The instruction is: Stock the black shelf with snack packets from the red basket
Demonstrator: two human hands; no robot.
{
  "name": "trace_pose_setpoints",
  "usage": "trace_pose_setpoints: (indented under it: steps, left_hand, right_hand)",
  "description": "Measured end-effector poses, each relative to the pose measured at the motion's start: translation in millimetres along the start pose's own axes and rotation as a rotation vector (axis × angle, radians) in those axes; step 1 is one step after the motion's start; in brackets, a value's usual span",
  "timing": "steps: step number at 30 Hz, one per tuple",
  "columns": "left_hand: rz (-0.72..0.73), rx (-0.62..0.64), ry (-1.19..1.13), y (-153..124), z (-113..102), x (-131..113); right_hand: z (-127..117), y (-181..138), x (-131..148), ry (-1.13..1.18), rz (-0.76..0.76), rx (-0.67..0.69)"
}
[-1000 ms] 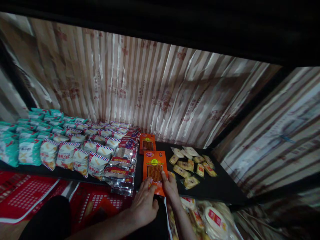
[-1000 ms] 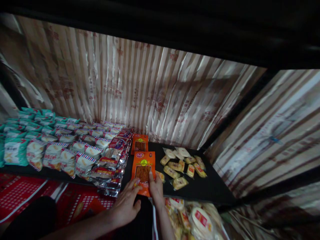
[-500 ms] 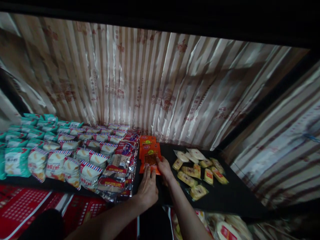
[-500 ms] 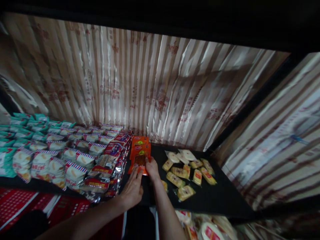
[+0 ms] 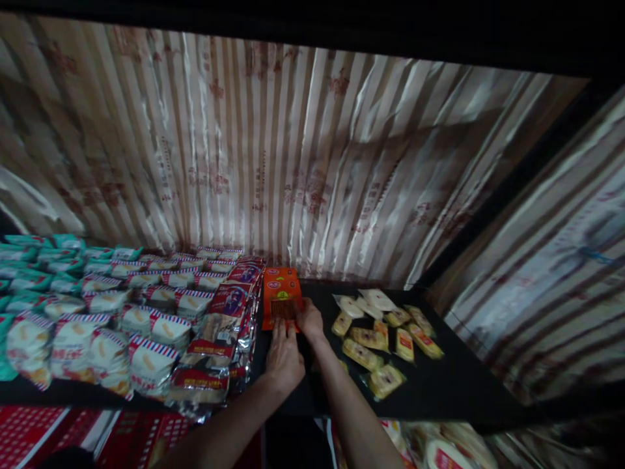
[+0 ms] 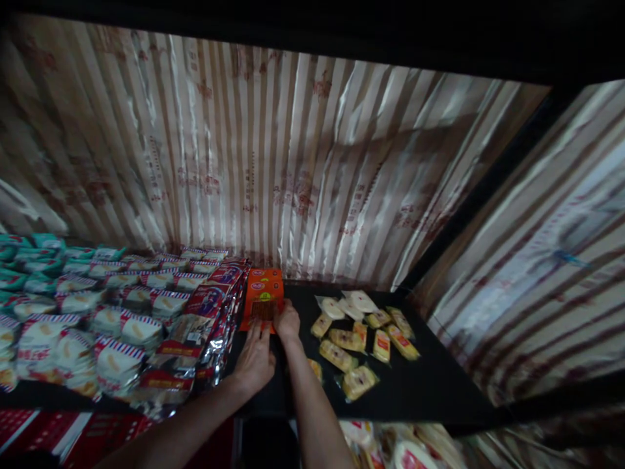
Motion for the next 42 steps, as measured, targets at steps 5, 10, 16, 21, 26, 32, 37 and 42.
trace_pose_setpoints:
  steps: [5, 10, 16, 21, 26, 32, 37, 42]
  left_hand:
    - [-0.027, -0.008, 0.014, 13.1, 1.9, 2.6]
    - [-0.024, -0.040, 0.010, 18.7, 10.1, 6.1]
    - [-0.036, -0.040, 0.007, 20.0, 18.5, 9.8]
    - [-0.055, -0.058, 0.008, 22.9, 22.2, 12.5]
    - [-0.059, -0.071, -0.002, 25.1, 24.3, 14.0]
    - [-0.054, -0.079, -0.028, 25.3, 23.5, 14.1]
    - [-0.057, -0.081, -0.045, 26.1, 25.5, 16.3]
    - [-0.077, -0.049, -0.034, 24.2, 28.8, 17.6]
  right_hand:
    - [0.1, 7.8, 6.9, -0.052, -0.024, -0.009]
    - [3.0, 8.1, 6.7, -0.103, -0.012, -0.028]
    - [5.1, 5.5, 4.2, -0.162, -0.020, -0.026]
    - [6.1, 5.4, 6.9, -0.215, -0.027, -0.051]
    - [6.8, 5.3, 11.5, -0.274, -0.027, -0.103]
    - [8.4, 4.0, 13.5, -0.307, -0.039, -0.134]
    - [10.2, 2.9, 9.2, -0.317, -0.056, -0.147]
    - [8.0, -0.9, 7.6, -0.314, -0.074, -0.164]
Point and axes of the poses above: each hand's wrist, its own y-axis towards the middle knuckle, its own z-axis out of the palm, x = y × z, the point moved 4 cm from there along y, towards the middle knuckle, and after that the axes turned 10 degrees about z, right-handed, at the moved point
